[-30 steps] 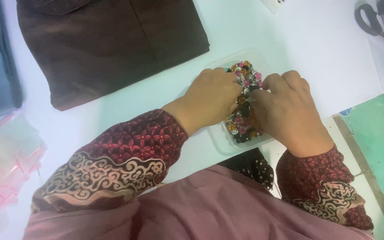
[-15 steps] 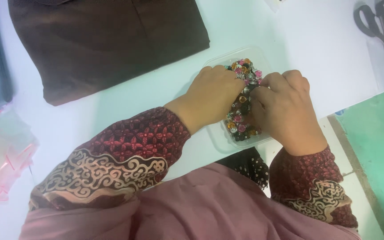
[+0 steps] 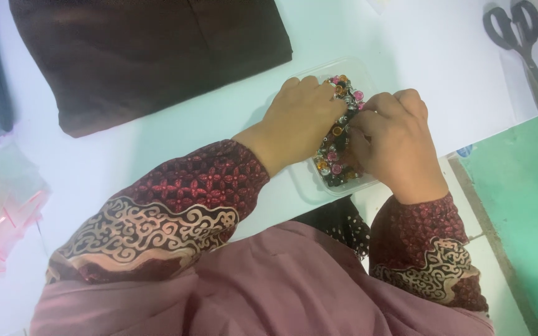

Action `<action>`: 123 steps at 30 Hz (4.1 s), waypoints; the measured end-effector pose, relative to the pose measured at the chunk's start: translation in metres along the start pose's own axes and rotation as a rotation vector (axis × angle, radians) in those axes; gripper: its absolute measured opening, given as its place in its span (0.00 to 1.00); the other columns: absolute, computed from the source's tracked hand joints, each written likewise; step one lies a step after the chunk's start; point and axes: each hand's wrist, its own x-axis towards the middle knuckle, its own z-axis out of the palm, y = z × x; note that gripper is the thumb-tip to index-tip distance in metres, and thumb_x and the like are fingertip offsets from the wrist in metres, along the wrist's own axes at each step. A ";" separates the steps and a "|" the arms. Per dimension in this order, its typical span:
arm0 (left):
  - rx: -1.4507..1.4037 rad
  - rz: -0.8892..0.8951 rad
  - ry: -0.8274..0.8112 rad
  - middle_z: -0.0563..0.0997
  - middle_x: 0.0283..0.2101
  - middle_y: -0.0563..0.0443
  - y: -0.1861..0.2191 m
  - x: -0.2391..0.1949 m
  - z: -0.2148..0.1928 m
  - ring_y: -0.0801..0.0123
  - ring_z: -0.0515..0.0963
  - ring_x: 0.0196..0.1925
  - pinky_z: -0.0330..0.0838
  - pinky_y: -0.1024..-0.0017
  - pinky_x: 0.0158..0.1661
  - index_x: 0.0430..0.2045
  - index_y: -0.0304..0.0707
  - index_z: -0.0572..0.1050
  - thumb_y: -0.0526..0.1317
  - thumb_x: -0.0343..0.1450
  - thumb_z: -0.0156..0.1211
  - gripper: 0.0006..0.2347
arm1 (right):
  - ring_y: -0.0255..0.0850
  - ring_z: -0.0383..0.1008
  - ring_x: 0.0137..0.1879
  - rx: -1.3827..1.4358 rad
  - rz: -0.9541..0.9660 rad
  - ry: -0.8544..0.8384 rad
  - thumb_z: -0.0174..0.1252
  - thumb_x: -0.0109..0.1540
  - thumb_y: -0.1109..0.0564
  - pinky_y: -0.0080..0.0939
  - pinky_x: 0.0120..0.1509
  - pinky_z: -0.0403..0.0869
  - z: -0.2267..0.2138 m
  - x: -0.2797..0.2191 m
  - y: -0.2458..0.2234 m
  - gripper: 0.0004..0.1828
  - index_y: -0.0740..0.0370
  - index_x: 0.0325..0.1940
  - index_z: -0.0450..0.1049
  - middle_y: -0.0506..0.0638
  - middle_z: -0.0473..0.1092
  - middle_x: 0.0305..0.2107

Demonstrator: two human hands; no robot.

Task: The person sorts colorful buttons from a plastic container onto a white table, then places them into small plastic bags. They repeat this process with different colored buttons, organizing them by type.

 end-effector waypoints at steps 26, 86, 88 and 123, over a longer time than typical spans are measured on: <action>-0.213 -0.214 0.193 0.76 0.27 0.54 -0.095 -0.240 -0.119 0.59 0.71 0.27 0.66 0.64 0.33 0.29 0.42 0.80 0.34 0.69 0.67 0.01 | 0.51 0.72 0.44 0.350 -0.536 0.011 0.61 0.68 0.66 0.50 0.54 0.70 0.037 0.072 -0.180 0.01 0.66 0.43 0.76 0.56 0.72 0.38; -0.364 -0.362 0.224 0.78 0.32 0.56 -0.043 -0.244 -0.108 0.66 0.79 0.41 0.71 0.66 0.53 0.33 0.47 0.82 0.28 0.70 0.64 0.08 | 0.53 0.71 0.50 0.317 -0.477 0.108 0.55 0.65 0.65 0.49 0.53 0.72 0.076 0.047 -0.171 0.09 0.55 0.46 0.76 0.54 0.68 0.44; -0.369 -0.290 0.166 0.77 0.35 0.54 -0.036 -0.226 -0.105 0.59 0.77 0.46 0.71 0.60 0.50 0.32 0.48 0.80 0.31 0.69 0.65 0.06 | 0.49 0.72 0.46 0.238 -0.440 0.164 0.56 0.63 0.66 0.47 0.51 0.72 0.065 0.033 -0.167 0.11 0.51 0.43 0.74 0.50 0.68 0.44; 0.286 0.028 -0.500 0.75 0.27 0.66 -0.020 0.028 -0.041 0.63 0.73 0.34 0.63 0.64 0.37 0.22 0.62 0.72 0.35 0.68 0.61 0.10 | 0.51 0.60 0.44 -0.194 -0.101 0.014 0.68 0.68 0.58 0.49 0.48 0.65 0.010 0.010 -0.001 0.04 0.49 0.45 0.85 0.45 0.68 0.35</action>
